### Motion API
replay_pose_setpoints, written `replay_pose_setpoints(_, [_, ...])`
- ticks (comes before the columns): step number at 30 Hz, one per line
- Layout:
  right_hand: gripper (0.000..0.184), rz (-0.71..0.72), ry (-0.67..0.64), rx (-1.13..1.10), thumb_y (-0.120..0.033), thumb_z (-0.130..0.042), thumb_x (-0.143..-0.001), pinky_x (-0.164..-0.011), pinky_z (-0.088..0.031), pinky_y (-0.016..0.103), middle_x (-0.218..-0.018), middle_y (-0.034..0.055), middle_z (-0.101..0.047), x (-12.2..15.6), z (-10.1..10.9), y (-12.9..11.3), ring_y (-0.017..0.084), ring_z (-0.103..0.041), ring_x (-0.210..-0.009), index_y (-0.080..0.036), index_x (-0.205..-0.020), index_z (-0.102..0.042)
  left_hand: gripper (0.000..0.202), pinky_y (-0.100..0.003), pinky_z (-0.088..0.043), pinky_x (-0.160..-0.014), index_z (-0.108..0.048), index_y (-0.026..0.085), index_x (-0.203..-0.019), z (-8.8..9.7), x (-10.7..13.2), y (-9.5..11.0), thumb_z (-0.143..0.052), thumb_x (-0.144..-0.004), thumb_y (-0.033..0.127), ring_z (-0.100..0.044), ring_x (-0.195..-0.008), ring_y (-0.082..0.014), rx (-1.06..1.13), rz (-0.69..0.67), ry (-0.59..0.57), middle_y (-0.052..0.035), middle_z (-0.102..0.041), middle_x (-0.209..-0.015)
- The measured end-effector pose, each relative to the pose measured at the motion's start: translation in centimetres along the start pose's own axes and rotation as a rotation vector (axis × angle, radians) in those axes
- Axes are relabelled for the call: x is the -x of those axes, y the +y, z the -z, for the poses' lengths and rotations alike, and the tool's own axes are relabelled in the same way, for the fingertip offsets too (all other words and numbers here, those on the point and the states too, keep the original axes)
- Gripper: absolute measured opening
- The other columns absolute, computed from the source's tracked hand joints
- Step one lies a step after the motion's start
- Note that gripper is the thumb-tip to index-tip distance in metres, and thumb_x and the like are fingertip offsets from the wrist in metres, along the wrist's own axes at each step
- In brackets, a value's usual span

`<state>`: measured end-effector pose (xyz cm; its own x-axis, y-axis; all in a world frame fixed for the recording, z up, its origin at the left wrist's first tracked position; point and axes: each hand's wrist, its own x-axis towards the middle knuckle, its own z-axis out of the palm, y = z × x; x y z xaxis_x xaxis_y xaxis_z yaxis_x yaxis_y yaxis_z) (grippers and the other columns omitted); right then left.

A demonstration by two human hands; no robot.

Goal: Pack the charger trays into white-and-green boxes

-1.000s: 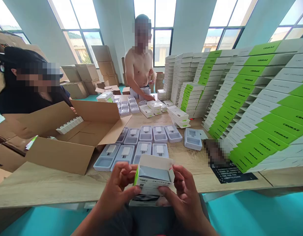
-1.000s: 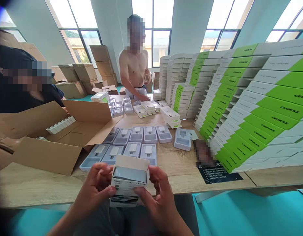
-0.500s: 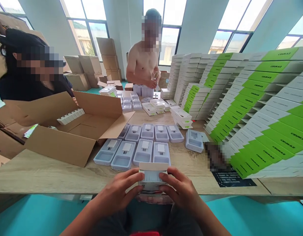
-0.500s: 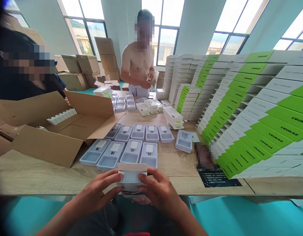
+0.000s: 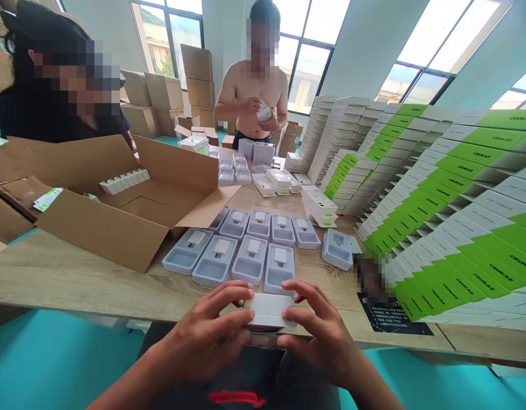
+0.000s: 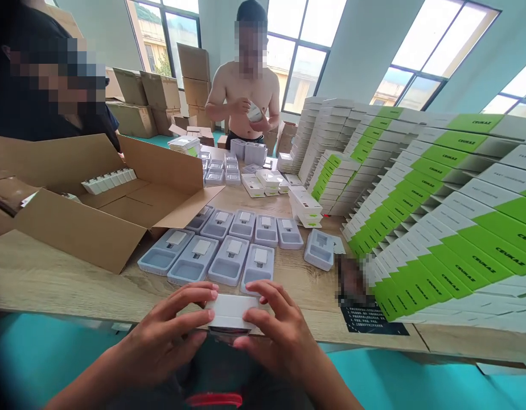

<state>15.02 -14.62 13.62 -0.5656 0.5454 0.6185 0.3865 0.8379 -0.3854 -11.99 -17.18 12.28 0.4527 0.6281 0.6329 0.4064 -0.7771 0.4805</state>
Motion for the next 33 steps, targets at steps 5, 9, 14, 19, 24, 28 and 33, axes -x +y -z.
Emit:
replay_pose_setpoints(5, [0.003,-0.151,-0.007,-0.091,-0.027,-0.065,-0.101,-0.093,-0.06,0.032,-0.116,0.0078,-0.078,-0.9,-0.5,-0.6,0.021,-0.075,-0.108,-0.024,-0.103,-0.065,0.011,-0.03,-0.059,-0.096,-0.068,0.025,-0.094,-0.4,-1.1,1.9,-0.063,-0.097,0.016,-0.073,-0.112,-0.0202,0.037,0.308,0.073,-0.0059,-0.073,-0.127])
replay_pose_setpoints(9, [0.005,-0.227,0.066,-0.144,-0.027,-0.067,-0.1,-0.091,-0.06,0.028,-0.113,0.0072,-0.08,-1.0,-1.0,-0.8,0.02,-0.076,-0.107,-0.024,-0.104,-0.065,0.022,-0.026,-0.061,-0.096,-0.074,0.03,-0.114,-1.2,-1.5,2.3,-0.066,-0.097,0.019,-0.075,-0.111,-0.0181,0.099,0.4,0.198,-0.0019,-0.078,-0.12])
replay_pose_setpoints(14, [0.005,-0.267,0.025,-0.177,-0.026,-0.065,-0.101,-0.087,-0.06,0.027,-0.109,0.0067,-0.082,-1.4,-0.4,-1.2,0.02,-0.078,-0.105,-0.024,-0.096,-0.066,0.023,-0.022,-0.061,-0.095,-0.081,0.03,-0.108,-1.1,-1.7,2.3,-0.067,-0.096,0.017,-0.078,-0.105,-0.0164,0.089,0.39,0.234,-0.0003,-0.081,-0.116])
replay_pose_setpoints(19, [0.005,-0.224,-0.01,-0.149,-0.022,-0.065,-0.101,-0.089,-0.059,0.026,-0.11,0.0083,-0.082,-1.7,-0.2,-1.0,0.02,-0.077,-0.108,-0.023,-0.096,-0.066,0.023,-0.019,-0.06,-0.096,-0.082,0.03,-0.109,-0.9,-1.8,2.1,-0.068,-0.095,0.017,-0.078,-0.104,-0.0151,0.051,0.343,0.24,0.0,-0.082,-0.115])
replay_pose_setpoints(24, [0.008,-0.119,-0.012,-0.126,-0.025,-0.064,-0.102,-0.089,-0.06,0.027,-0.114,0.011,-0.08,-1.4,-0.1,-0.3,0.019,-0.078,-0.103,-0.022,-0.095,-0.065,0.024,-0.019,-0.059,-0.097,-0.081,0.029,-0.111,-0.9,-1.5,1.7,-0.068,-0.096,0.015,-0.078,-0.105,-0.0146,0.037,0.284,0.228,-0.0008,-0.081,-0.118])
replay_pose_setpoints(28, [0.012,-0.008,-0.029,-0.123,-0.032,-0.065,-0.102,-0.092,-0.06,0.029,-0.12,0.0149,-0.078,-1.1,0.1,0.3,0.019,-0.077,-0.107,-0.021,-0.1,-0.065,0.025,-0.021,-0.06,-0.098,-0.079,0.026,-0.114,-1.2,-0.9,1.4,-0.066,-0.097,0.012,-0.078,-0.107,-0.0155,0.014,0.23,0.208,-0.0036,-0.08,-0.121])
replay_pose_setpoints(33, [0.006,0.078,-0.062,-0.059,-0.025,-0.065,-0.101,-0.094,-0.061,0.033,-0.124,0.016,-0.076,-0.7,0.2,0.7,0.021,-0.075,-0.11,-0.021,-0.105,-0.064,0.026,-0.026,-0.062,-0.096,-0.074,0.018,-0.121,-1.3,0.0,-0.2,-0.066,-0.097,0.01,-0.076,-0.112,-0.0193,-0.055,-0.003,0.208,-0.0143,-0.077,-0.124])
